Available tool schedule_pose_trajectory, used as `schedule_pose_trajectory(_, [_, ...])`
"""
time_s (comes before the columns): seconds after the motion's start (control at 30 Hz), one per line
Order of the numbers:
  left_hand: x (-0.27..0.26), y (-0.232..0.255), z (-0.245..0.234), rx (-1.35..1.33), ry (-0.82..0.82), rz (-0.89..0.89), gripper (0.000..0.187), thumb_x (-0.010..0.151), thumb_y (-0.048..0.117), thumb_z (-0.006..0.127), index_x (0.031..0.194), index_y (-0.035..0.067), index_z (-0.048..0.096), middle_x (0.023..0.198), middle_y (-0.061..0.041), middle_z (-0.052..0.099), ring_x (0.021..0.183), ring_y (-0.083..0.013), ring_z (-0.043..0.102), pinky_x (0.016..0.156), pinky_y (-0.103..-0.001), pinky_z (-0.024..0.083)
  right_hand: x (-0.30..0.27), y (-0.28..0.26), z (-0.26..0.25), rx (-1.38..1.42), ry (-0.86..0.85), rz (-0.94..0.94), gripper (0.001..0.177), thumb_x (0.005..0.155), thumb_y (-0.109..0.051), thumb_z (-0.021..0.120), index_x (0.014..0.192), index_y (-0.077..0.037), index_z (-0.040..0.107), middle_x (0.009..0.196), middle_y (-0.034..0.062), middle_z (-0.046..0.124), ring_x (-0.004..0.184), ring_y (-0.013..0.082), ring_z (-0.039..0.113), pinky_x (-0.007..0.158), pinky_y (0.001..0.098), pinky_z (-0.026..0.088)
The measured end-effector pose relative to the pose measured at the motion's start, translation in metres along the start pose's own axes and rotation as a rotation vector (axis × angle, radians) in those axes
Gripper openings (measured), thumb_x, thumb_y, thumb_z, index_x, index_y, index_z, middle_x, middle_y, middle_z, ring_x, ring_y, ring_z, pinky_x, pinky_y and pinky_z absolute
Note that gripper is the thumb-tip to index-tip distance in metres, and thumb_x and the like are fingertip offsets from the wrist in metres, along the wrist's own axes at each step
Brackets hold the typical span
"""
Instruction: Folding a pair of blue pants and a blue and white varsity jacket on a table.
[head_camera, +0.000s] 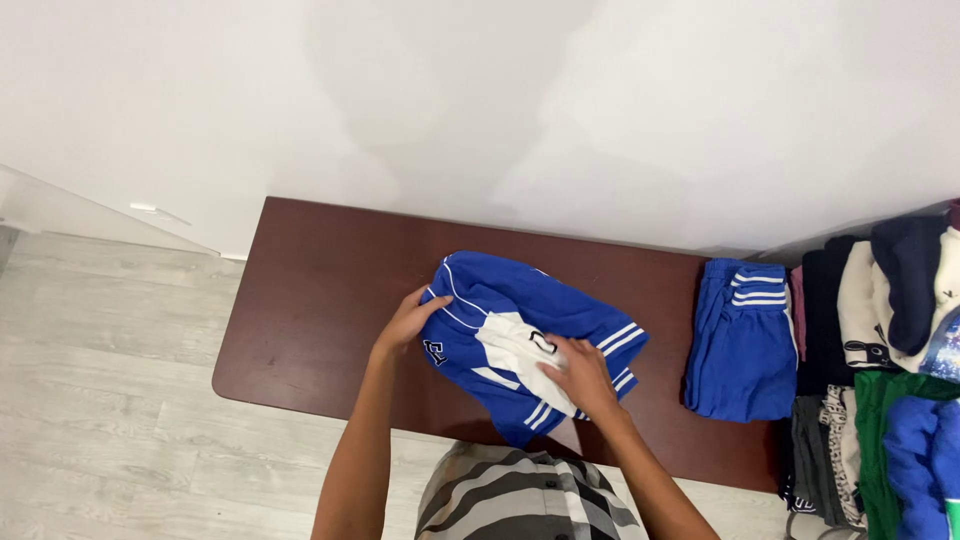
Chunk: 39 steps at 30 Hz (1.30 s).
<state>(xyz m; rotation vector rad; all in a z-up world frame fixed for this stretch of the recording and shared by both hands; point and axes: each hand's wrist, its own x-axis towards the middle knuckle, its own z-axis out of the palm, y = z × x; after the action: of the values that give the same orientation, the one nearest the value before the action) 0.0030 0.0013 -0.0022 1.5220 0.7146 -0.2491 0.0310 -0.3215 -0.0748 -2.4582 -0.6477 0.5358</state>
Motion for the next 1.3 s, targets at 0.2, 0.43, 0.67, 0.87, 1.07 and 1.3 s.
schedule_pose_trajectory(0.2, [0.017,-0.012,-0.013,0.126,0.168,0.560,0.034,0.084,0.026,0.084,0.079,0.002,0.061,0.142,-0.021,0.056,0.133,-0.0486,0.047,0.118,-0.055,0.029,-0.011,0.035,-0.046,0.361,0.435,-0.001,0.027,0.086,-0.009,0.078,0.112,-0.015,0.079,0.105,0.0100,0.078,0.106,0.0345,0.071,0.089,0.0430,0.055])
schedule_pose_trajectory(0.43, [0.006,0.027,0.022,0.147,0.040,0.815,0.029,0.090,0.015,0.080,0.073,0.000,0.062,0.110,-0.014,0.076,0.119,-0.0345,0.066,0.115,-0.052,0.037,0.036,-0.013,-0.136,0.368,0.486,0.276,0.029,0.103,-0.031,0.063,0.129,-0.019,0.067,0.121,0.0168,0.071,0.121,0.0428,0.062,0.102,0.0526,0.048])
schedule_pose_trajectory(0.67, [0.012,0.013,0.003,0.316,0.001,0.522,0.032,0.088,0.038,0.080,0.103,0.012,0.071,0.131,-0.016,0.062,0.123,-0.0387,0.057,0.107,-0.049,0.042,0.020,-0.015,-0.087,0.167,0.489,0.148,0.059,0.093,-0.028,0.071,0.146,-0.008,0.053,0.124,0.0270,0.064,0.117,0.0472,0.062,0.099,0.0573,0.048])
schedule_pose_trajectory(0.87, [0.012,0.010,-0.013,0.913,-0.115,0.493,0.058,0.083,0.057,0.074,0.124,0.017,0.072,0.165,-0.017,0.029,0.152,-0.0416,0.027,0.116,-0.058,0.034,-0.050,-0.002,-0.040,-0.132,0.435,-0.243,0.086,0.079,-0.046,0.084,0.150,-0.013,0.048,0.144,0.0278,0.045,0.127,0.0478,0.050,0.103,0.0596,0.044])
schedule_pose_trajectory(1.07, [0.053,0.005,-0.001,1.267,-0.147,0.765,0.047,0.085,0.057,0.068,0.105,0.016,0.078,0.170,-0.009,0.022,0.156,-0.0352,0.021,0.120,-0.053,0.031,-0.060,0.026,-0.017,-0.311,-0.003,-0.300,0.085,0.079,-0.057,0.081,0.151,-0.031,0.044,0.166,0.0191,0.019,0.151,0.0448,0.019,0.118,0.0610,0.021])
schedule_pose_trajectory(1.3, [0.101,-0.023,0.017,1.004,-0.199,0.781,0.032,0.096,0.036,0.061,0.095,0.008,0.076,0.104,-0.015,0.077,0.118,-0.0267,0.068,0.124,-0.052,0.023,-0.030,0.067,0.008,-0.081,0.155,-0.129,0.037,0.092,-0.023,0.067,0.127,-0.029,0.061,0.137,0.0001,0.060,0.135,0.0247,0.054,0.119,0.0527,0.032])
